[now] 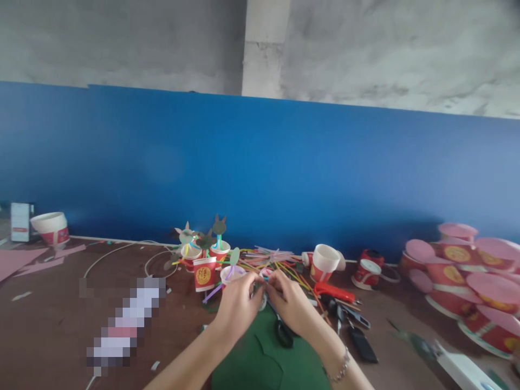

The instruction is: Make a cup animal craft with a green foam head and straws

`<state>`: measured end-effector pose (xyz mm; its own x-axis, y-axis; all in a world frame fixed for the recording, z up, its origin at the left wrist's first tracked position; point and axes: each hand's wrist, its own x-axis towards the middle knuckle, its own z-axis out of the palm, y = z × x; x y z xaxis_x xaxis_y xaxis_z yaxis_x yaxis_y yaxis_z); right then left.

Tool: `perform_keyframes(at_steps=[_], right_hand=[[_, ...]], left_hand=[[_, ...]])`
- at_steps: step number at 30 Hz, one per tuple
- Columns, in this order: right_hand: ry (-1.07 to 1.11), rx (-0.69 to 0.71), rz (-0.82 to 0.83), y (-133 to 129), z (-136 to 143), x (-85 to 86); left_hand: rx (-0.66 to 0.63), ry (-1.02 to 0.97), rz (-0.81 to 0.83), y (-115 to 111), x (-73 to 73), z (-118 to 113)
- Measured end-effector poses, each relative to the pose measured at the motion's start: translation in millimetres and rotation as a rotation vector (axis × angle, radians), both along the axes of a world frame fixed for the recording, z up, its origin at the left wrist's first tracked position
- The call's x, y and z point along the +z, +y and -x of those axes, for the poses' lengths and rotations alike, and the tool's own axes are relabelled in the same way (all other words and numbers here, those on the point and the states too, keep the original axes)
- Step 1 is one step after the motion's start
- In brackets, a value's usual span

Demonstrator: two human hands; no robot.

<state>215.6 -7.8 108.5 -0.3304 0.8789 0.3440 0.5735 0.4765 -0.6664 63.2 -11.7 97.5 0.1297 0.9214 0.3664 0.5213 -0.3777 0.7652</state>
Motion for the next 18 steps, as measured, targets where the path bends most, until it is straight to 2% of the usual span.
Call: perform_keyframes(at_steps=[4,11,18], right_hand=[[-0.010,0.008,0.025,-1.9,0.5,2.2],[0.035,0.020,0.043,-3.0,2.6,3.3],[0.156,0.005,0.073,-4.6,5.9,0.5]], left_hand=[[-0.036,0.003,0.056,0.9,4.4,1.4],[-0.090,0.013,0.037,0.3,6.3,2.9],[-0.157,-0.145,0.082,2.6,1.2,2.4]])
